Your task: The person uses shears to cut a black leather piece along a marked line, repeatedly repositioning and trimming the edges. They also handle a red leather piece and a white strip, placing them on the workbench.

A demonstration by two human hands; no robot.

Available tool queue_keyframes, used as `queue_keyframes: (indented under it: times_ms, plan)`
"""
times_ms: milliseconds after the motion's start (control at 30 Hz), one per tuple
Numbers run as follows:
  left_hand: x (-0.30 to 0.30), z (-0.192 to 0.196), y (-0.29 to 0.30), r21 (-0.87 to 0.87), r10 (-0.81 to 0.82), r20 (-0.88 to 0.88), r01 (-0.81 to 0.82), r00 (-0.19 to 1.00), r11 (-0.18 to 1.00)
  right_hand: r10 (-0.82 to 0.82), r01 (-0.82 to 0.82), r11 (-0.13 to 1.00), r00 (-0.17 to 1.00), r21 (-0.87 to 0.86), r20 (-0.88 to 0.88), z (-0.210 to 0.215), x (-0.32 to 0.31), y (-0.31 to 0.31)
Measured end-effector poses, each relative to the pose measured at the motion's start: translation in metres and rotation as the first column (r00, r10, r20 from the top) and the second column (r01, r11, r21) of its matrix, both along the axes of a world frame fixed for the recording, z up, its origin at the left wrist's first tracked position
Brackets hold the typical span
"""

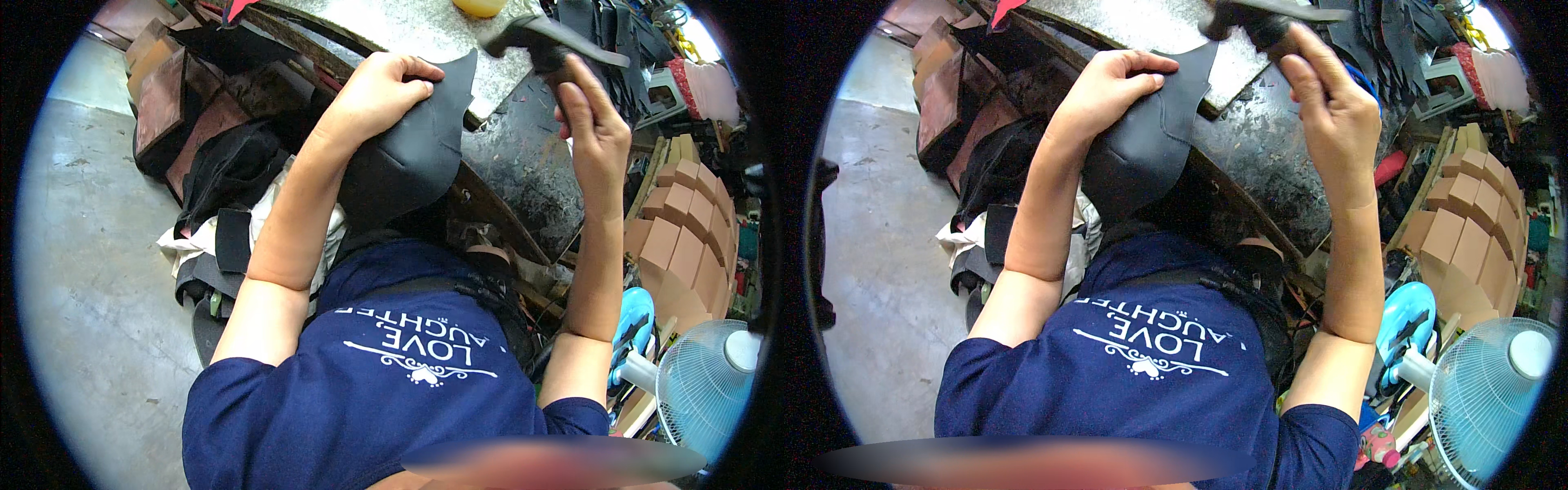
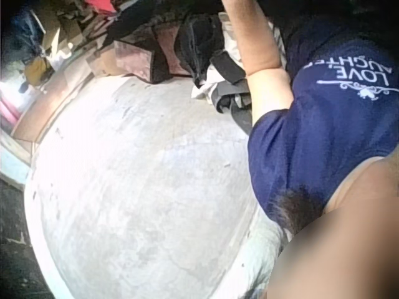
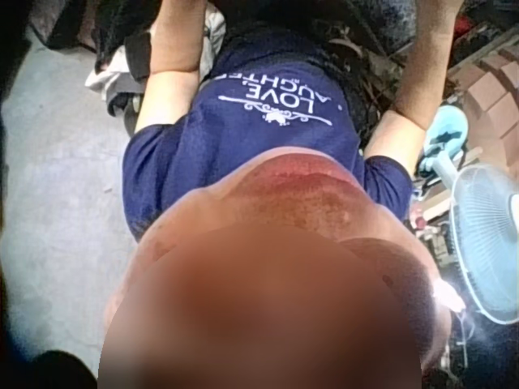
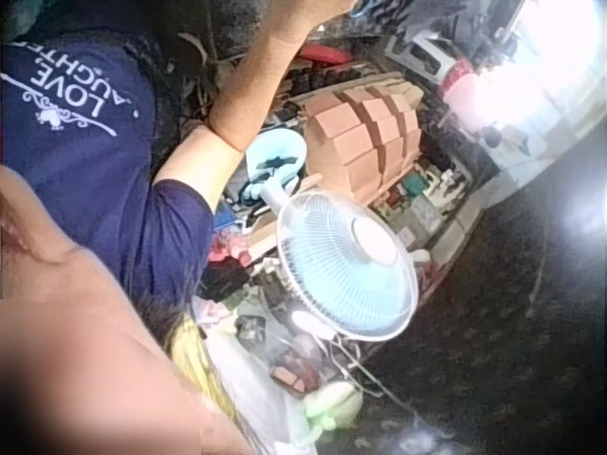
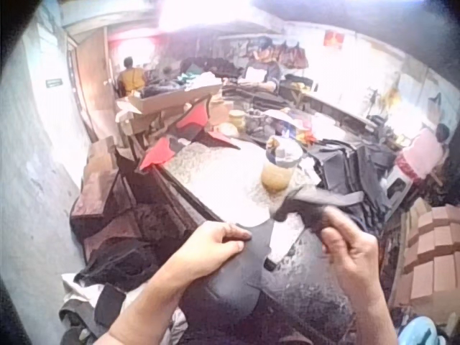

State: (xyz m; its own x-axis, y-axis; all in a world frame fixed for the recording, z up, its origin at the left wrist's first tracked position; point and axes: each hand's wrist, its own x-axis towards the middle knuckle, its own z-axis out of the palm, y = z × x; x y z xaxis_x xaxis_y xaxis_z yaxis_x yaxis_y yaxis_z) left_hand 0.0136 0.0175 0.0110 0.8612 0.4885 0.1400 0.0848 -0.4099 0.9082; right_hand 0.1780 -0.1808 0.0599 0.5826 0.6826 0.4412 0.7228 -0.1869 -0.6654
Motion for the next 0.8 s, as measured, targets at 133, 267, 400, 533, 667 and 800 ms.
queue_keyframes:
  times_ms: [133, 267, 400, 533, 667, 800]
  plan:
    - [0.005, -0.002, 0.001, -0.017, 0.001, -0.017, -0.001, 1.000, 1.000, -0.030, 0.082, 0.962, 0.980, -0.260, 0.196, -0.005, -0.006, 0.000]
    - [0.007, -0.005, 0.003, -0.031, 0.000, -0.032, -0.001, 0.999, 1.000, 0.013, 0.036, 0.981, 0.967, -0.188, 0.254, 0.002, -0.007, -0.006]
    - [0.010, -0.010, 0.004, -0.027, -0.021, 0.014, 0.022, 1.000, 0.999, -0.024, 0.025, 0.999, 0.999, -0.031, 0.037, -0.001, -0.008, -0.006]
    - [0.001, -0.015, -0.007, -0.425, 0.058, 0.204, 0.035, 0.977, 0.905, -0.035, 0.107, 0.956, 0.965, -0.272, 0.259, -0.021, -0.007, -0.001]
    - [-0.038, -0.017, -0.017, -0.635, 0.036, 0.052, 0.005, 0.998, 0.772, -0.053, 0.117, 0.960, 0.968, -0.253, 0.246, -0.026, 0.000, -0.006]
    - [-0.062, -0.016, -0.032, -0.634, -0.129, 0.064, 0.140, 0.990, 0.760, -0.072, 0.092, 0.943, 0.995, -0.318, 0.074, -0.025, 0.004, -0.004]
